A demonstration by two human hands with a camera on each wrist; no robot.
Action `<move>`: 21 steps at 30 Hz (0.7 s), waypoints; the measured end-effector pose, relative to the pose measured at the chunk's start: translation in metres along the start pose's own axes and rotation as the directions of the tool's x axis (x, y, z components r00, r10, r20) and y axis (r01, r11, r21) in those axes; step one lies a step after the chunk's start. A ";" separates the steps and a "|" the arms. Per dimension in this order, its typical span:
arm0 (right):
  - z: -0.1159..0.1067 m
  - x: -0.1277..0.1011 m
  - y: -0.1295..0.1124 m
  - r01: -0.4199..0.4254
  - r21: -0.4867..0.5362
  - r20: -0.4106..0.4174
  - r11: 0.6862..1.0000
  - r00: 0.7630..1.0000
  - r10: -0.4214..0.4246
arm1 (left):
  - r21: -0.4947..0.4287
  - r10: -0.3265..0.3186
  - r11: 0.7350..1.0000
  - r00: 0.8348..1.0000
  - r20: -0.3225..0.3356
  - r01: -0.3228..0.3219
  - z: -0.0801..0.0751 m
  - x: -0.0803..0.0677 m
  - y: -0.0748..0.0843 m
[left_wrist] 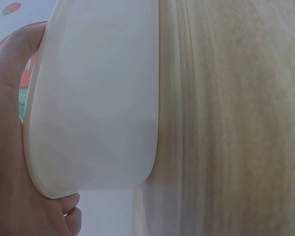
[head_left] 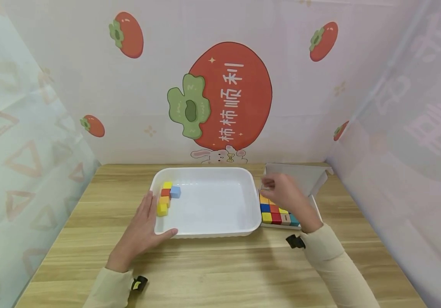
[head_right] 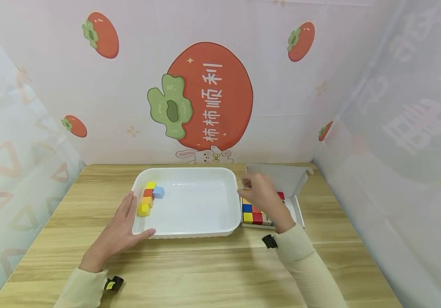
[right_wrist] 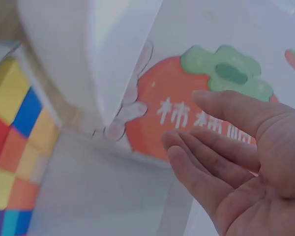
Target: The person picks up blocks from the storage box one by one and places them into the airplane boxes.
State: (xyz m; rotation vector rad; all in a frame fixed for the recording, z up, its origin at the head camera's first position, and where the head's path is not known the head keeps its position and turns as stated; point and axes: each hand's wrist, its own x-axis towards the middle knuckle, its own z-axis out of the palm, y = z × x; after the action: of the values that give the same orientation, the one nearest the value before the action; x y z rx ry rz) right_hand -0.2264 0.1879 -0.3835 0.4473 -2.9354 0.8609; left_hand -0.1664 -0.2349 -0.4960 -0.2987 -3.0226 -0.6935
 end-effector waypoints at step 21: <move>0.078 0.105 -0.081 0.283 0.048 0.232 0.958 0.930 -0.286 | -0.003 0.016 1.000 1.000 -0.003 -0.016 -0.002 -0.001 -0.001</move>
State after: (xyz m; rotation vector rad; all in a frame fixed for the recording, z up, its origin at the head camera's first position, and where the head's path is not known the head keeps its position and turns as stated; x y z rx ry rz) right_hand -0.3005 0.0536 -0.3932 1.0146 -2.9597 0.8401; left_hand -0.1660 -0.2366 -0.4950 -0.3219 -3.0134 -0.6969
